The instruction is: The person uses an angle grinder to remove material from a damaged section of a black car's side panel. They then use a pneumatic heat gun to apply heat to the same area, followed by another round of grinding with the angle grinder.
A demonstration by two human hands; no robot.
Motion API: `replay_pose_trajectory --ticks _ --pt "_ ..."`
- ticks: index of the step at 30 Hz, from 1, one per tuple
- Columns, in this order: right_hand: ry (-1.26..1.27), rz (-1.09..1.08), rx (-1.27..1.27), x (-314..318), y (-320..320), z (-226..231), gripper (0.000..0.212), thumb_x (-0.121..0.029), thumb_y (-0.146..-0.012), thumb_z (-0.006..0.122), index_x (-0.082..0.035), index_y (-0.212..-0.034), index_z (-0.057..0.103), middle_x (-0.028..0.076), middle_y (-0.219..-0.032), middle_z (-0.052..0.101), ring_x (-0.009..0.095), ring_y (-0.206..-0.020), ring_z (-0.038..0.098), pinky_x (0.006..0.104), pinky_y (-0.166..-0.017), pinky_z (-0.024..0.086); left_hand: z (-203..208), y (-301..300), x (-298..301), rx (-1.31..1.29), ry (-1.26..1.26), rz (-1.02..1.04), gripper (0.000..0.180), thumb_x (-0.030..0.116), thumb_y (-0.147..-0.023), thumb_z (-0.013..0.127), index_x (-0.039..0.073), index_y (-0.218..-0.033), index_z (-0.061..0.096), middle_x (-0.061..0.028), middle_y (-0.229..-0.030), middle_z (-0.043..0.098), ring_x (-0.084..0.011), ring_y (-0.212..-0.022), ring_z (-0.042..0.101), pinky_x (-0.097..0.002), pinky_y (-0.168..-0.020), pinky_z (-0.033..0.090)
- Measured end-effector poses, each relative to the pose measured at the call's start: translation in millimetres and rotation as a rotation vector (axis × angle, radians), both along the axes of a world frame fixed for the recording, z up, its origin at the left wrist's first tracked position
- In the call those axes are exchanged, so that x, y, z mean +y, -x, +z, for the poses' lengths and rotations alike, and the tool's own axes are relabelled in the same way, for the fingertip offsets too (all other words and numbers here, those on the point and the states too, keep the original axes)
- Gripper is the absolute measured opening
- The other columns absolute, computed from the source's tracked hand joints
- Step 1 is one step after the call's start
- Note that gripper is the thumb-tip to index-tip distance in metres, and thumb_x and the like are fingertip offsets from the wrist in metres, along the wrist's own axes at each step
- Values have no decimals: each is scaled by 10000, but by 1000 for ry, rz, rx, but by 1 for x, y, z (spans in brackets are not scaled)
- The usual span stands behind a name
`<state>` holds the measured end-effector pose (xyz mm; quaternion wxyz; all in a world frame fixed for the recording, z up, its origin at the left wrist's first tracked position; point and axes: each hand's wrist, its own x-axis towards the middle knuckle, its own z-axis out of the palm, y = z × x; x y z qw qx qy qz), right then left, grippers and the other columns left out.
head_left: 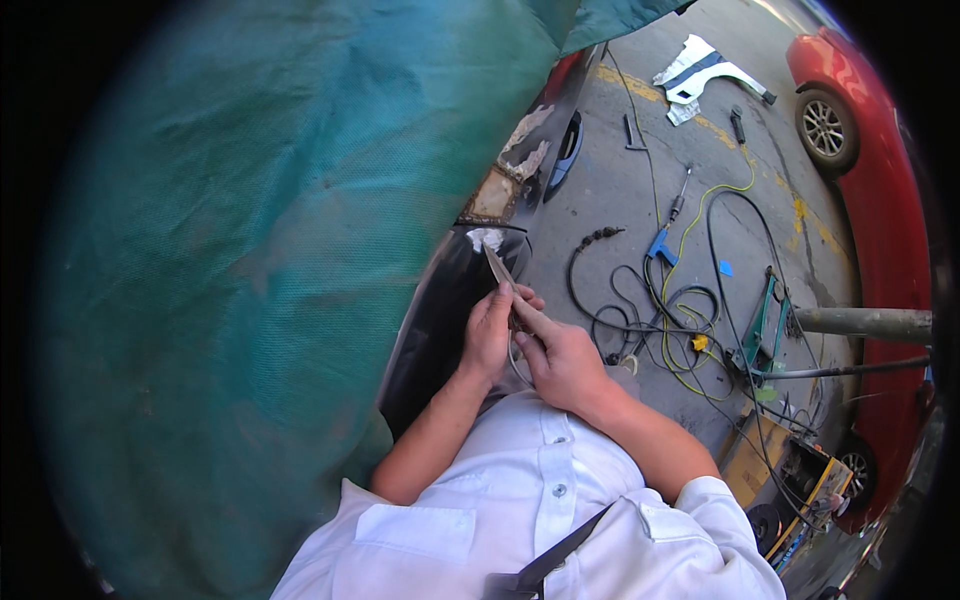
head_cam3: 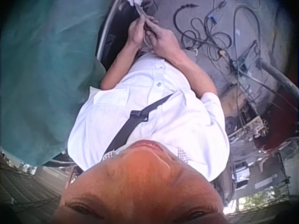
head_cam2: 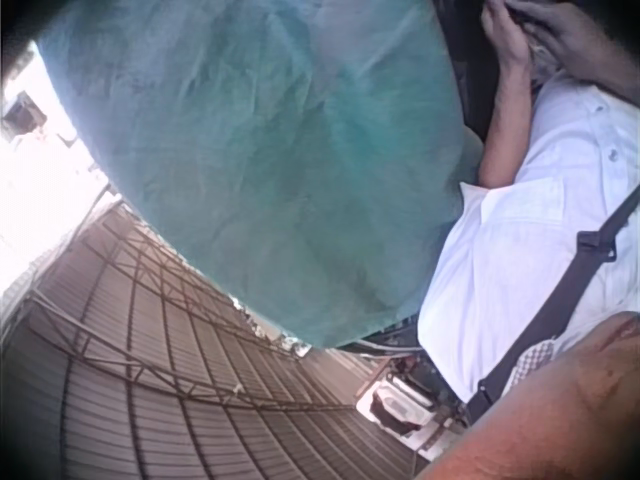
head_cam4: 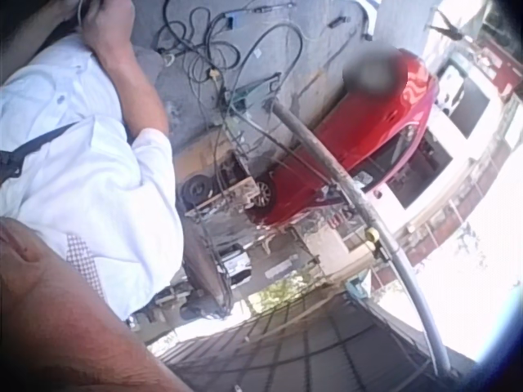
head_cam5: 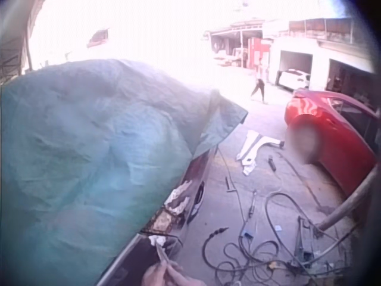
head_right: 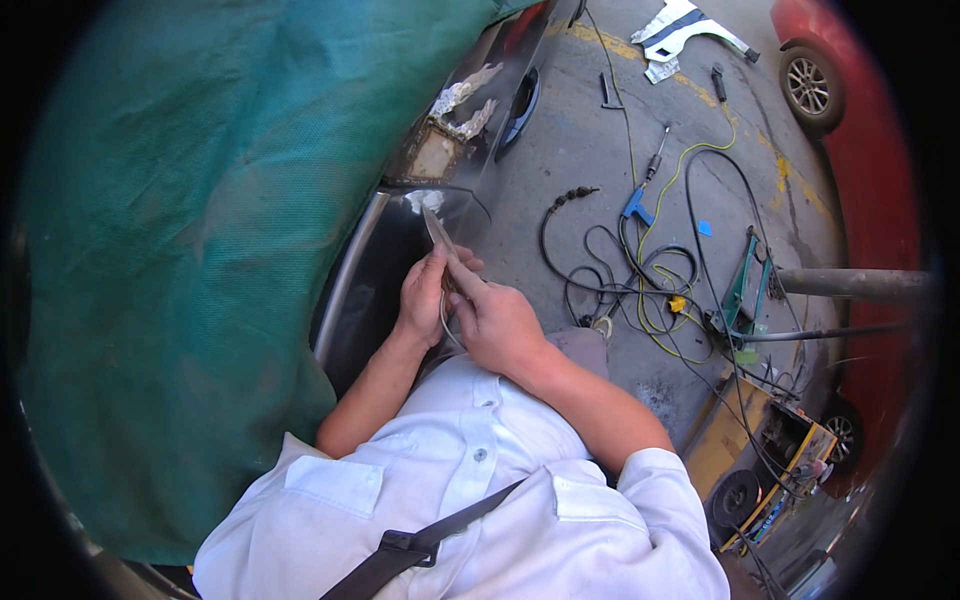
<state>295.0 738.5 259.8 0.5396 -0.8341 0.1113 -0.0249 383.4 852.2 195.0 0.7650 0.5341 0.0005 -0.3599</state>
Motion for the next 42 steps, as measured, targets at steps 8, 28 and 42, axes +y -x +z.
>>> replay_pose_trajectory --ticks 8,28,42 --pt "252 53 52 2 -5 19 521 -105 -937 558 -78 -1454 496 237 -832 678 434 -739 662 505 -665 517 13 -3 1 121 76 -10 449 406 -1081 446 -10 -1128 609 -132 -1012 682 -173 -925 649 -311 -841 532" --pt "536 211 197 12 -19 52 447 -128 -864 565 107 -1244 543 208 -725 682 381 -651 679 487 -590 550 21 -9 8 247 183 6 435 402 -1073 455 5 -1101 630 -134 -972 686 -201 -875 665 -341 -796 553" --pt "134 -1 149 13 -23 40 399 -146 -938 569 0 -1309 591 282 -801 671 462 -717 667 503 -680 541 32 -13 9 404 218 71 385 391 -1054 527 13 -1046 601 -119 -964 659 -202 -880 649 -334 -831 537"
